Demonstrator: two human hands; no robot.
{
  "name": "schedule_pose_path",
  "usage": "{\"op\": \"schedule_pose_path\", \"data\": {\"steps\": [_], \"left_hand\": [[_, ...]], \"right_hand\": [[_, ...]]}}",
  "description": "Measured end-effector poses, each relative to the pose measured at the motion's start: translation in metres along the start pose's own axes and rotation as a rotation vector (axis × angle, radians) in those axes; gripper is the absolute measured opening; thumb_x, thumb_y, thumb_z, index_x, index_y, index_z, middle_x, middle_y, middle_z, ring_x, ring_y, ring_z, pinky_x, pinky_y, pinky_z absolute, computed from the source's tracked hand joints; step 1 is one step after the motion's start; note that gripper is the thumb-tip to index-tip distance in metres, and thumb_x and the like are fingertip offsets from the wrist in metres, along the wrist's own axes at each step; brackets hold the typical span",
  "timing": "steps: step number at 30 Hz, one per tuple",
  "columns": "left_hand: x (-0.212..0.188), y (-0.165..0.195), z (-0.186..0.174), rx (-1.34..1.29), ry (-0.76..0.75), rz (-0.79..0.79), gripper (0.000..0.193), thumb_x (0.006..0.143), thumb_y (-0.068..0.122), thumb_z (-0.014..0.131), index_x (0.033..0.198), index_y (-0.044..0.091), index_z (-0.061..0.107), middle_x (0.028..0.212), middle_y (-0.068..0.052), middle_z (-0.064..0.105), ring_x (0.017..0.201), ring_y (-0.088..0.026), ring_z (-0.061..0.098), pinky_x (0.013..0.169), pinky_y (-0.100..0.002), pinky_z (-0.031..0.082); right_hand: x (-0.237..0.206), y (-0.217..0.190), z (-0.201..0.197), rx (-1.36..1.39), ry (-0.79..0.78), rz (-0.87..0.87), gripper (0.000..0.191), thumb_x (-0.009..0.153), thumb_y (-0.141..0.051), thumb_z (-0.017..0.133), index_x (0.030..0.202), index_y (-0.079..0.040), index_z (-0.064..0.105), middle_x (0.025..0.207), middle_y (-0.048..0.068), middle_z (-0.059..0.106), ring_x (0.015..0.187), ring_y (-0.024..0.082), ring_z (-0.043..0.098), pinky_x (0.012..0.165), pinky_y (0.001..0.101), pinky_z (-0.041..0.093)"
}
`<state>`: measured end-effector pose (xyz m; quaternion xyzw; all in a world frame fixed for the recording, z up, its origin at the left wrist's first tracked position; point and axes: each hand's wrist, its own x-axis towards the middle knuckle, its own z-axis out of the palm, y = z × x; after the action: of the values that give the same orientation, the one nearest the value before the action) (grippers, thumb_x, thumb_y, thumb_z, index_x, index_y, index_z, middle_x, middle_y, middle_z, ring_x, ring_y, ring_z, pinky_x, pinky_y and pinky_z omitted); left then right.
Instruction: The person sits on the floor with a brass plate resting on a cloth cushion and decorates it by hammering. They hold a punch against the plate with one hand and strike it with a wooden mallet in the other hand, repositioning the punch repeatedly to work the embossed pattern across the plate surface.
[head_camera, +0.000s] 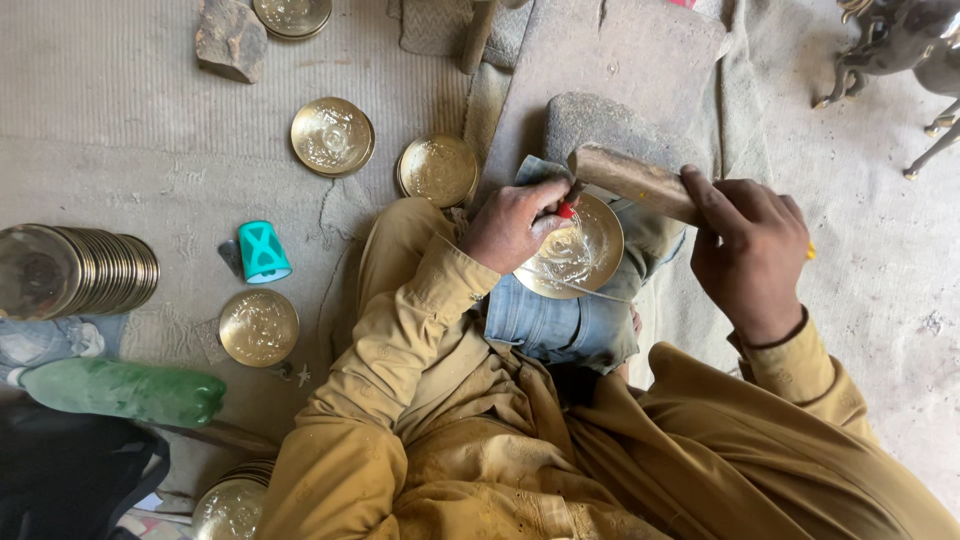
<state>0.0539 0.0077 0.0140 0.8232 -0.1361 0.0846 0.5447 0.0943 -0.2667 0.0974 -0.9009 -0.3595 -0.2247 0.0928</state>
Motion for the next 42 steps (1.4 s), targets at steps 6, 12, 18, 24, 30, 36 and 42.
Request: {"op": "schedule_pose_path", "data": {"steps": [6,12,18,24,30,36,42], "left_hand": [[0.000,0.005,0.000,0.042,0.062,0.023,0.040,0.086,0.012,0.081,0.121,0.002,0.062,0.094,-0.016,0.072,0.079,-0.027,0.074,0.069,-0.037,0.057],[-0.003,0.004,-0.001,0.049,0.013,-0.066,0.032,0.091,0.010,0.080,0.119,0.004,0.065,0.091,-0.015,0.073,0.081,-0.028,0.074,0.072,-0.038,0.056],[-0.005,0.002,0.005,0.035,0.106,-0.052,0.042,0.087,0.009,0.080,0.126,0.005,0.063,0.095,-0.018,0.073,0.086,-0.029,0.076,0.072,-0.037,0.058],[-0.009,0.002,0.004,0.022,0.088,-0.093,0.033,0.092,0.007,0.077,0.123,0.005,0.064,0.097,-0.016,0.075,0.089,-0.027,0.077,0.072,-0.037,0.059],[-0.009,0.004,0.006,-0.049,0.108,-0.110,0.038,0.088,0.006,0.076,0.124,0.005,0.062,0.097,-0.013,0.075,0.084,-0.024,0.078,0.069,-0.036,0.060],[-0.012,0.002,0.007,-0.039,0.137,-0.028,0.031,0.089,0.004,0.075,0.117,0.004,0.063,0.097,-0.014,0.074,0.086,-0.027,0.076,0.073,-0.037,0.060],[-0.012,0.001,0.011,-0.050,0.140,-0.162,0.029,0.086,0.009,0.079,0.110,0.004,0.063,0.085,-0.014,0.073,0.075,-0.027,0.076,0.064,-0.037,0.056]], "right_hand": [[0.005,-0.002,-0.004,0.008,-0.013,-0.027,0.041,0.095,0.008,0.077,0.132,-0.011,0.078,0.101,0.008,0.076,0.084,0.019,0.070,0.073,0.0348,0.054],[0.012,-0.003,-0.011,-0.013,-0.044,-0.062,0.042,0.092,0.007,0.078,0.130,-0.011,0.078,0.098,0.007,0.075,0.080,0.020,0.068,0.069,0.0364,0.052],[0.020,-0.010,-0.017,0.036,-0.045,-0.038,0.044,0.090,0.005,0.077,0.130,-0.012,0.078,0.099,0.009,0.074,0.080,0.023,0.068,0.070,0.0379,0.053],[0.017,-0.005,-0.013,0.096,-0.024,-0.041,0.046,0.092,0.007,0.072,0.133,-0.013,0.078,0.100,0.009,0.073,0.079,0.023,0.068,0.076,0.0377,0.056],[0.016,0.008,-0.005,0.146,-0.067,0.046,0.018,0.100,0.004,0.071,0.110,-0.011,0.073,0.097,0.009,0.071,0.078,0.019,0.065,0.070,0.0313,0.054],[0.023,0.003,-0.013,0.256,-0.048,0.078,0.050,0.088,0.010,0.065,0.134,-0.005,0.074,0.095,0.011,0.069,0.076,0.021,0.063,0.067,0.0343,0.052],[0.036,-0.009,-0.018,0.200,-0.050,0.007,0.045,0.100,0.006,0.068,0.142,-0.010,0.072,0.100,0.008,0.070,0.081,0.020,0.065,0.072,0.0298,0.053]]}}
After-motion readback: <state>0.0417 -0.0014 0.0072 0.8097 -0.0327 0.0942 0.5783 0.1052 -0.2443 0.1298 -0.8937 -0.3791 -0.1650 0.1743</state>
